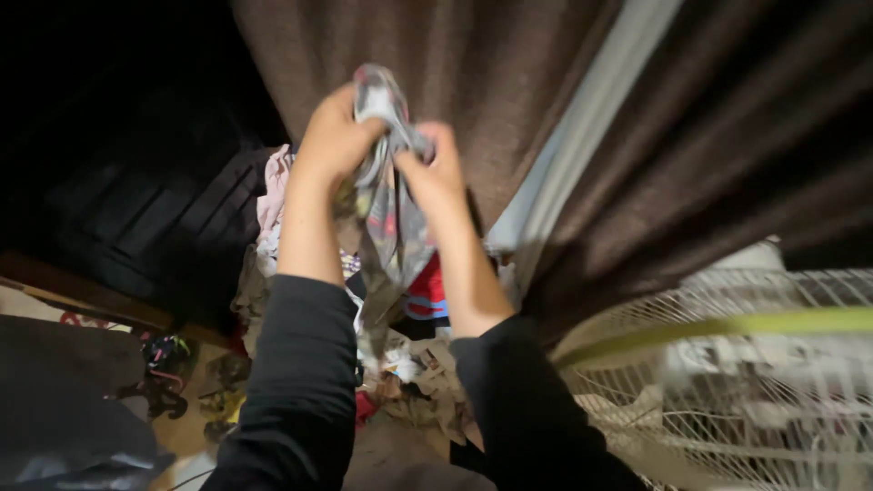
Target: Ironing and folding children's clothing on an ironing board.
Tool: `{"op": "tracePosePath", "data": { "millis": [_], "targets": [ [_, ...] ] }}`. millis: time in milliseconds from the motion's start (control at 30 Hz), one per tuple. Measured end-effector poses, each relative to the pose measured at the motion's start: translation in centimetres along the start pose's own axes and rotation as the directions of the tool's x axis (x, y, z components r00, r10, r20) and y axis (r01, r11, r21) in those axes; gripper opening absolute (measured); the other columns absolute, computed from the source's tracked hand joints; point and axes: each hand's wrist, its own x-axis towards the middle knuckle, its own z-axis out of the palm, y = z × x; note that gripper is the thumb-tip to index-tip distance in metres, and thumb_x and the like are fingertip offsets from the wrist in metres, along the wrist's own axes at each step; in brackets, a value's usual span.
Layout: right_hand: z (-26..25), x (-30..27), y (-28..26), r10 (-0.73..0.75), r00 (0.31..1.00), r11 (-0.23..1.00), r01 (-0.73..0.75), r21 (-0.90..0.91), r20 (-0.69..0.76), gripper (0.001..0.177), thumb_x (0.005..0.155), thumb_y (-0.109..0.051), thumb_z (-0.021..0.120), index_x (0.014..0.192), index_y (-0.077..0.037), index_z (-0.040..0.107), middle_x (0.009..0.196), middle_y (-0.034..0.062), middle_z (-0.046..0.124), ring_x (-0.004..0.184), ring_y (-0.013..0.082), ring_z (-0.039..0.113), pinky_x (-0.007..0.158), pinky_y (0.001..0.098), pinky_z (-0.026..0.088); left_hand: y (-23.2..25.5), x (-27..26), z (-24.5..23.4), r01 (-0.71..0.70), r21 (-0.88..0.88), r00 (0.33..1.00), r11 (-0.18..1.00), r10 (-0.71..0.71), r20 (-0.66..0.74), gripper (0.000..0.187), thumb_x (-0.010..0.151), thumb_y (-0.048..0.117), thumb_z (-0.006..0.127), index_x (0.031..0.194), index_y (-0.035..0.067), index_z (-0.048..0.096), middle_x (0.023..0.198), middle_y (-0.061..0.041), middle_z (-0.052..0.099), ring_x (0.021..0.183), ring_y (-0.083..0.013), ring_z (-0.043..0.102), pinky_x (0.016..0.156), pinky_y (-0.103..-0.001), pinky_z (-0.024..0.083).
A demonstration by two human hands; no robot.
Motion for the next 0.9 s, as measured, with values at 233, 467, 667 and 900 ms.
{"op": "tracePosePath", "data": {
  "millis": [233,467,667,900],
  "targets": [
    [-4.6,-9.6,-6.7,0.478,0.842,0.873,-0.486,-0.033,0.250,0.027,0.088,-0.027,0.068,0.109,-0.010,0.066,0.086,0.0055,0.067,0.063,0.0117,0.059,0.057,0.0283,0.052,2.0,-8.2,0.6,0.137,0.406,0.946,0.904,-0.240,0.217,0.050,0.082,0.023,0.066,0.130,0.010,0.068,0.117,-0.019,0.074,0.107,-0.0317,0.072,0.093,-0.040,0.053],
    [-13.7,-19.1,-15.8,-0.105,0.967,0.879,0.199,-0.434,0.231,0.021,0.097,-0.029,0.071,0.104,-0.010,0.071,0.091,0.0073,0.066,0.081,0.0226,0.065,0.073,0.0353,0.054,8.7,-17.5,2.8,0.108,0.175,0.871,0.979,-0.178,0.458,0.051,0.081,0.012,0.065,0.132,0.009,0.064,0.117,-0.007,0.075,0.106,-0.0180,0.069,0.091,-0.032,0.053],
    [-24.9,-28.0,-27.3,0.135,0.940,0.963,-0.051,-0.263,0.312,0.025,0.095,0.000,0.060,0.116,-0.014,0.058,0.094,-0.0031,0.065,0.085,0.0083,0.058,0.069,0.0255,0.047,16.4,-27.1,4.9,-0.258,-0.129,0.891,0.958,0.287,0.351,0.034,0.081,-0.006,0.055,0.113,0.002,0.059,0.106,-0.003,0.069,0.105,-0.0123,0.067,0.091,-0.028,0.051],
    [-37.6,-36.2,-25.1,-0.163,0.950,0.789,0.288,-0.542,0.267,0.030,0.084,0.014,0.051,0.094,-0.008,0.069,0.099,0.0031,0.067,0.096,0.0194,0.066,0.089,0.0281,0.052,20.7,-35.9,12.6,-0.266,-0.055,0.762,0.962,0.245,0.600,0.036,0.078,-0.012,0.049,0.106,0.005,0.065,0.094,-0.004,0.068,0.078,-0.0214,0.056,0.070,-0.033,0.043]
  ]
}}
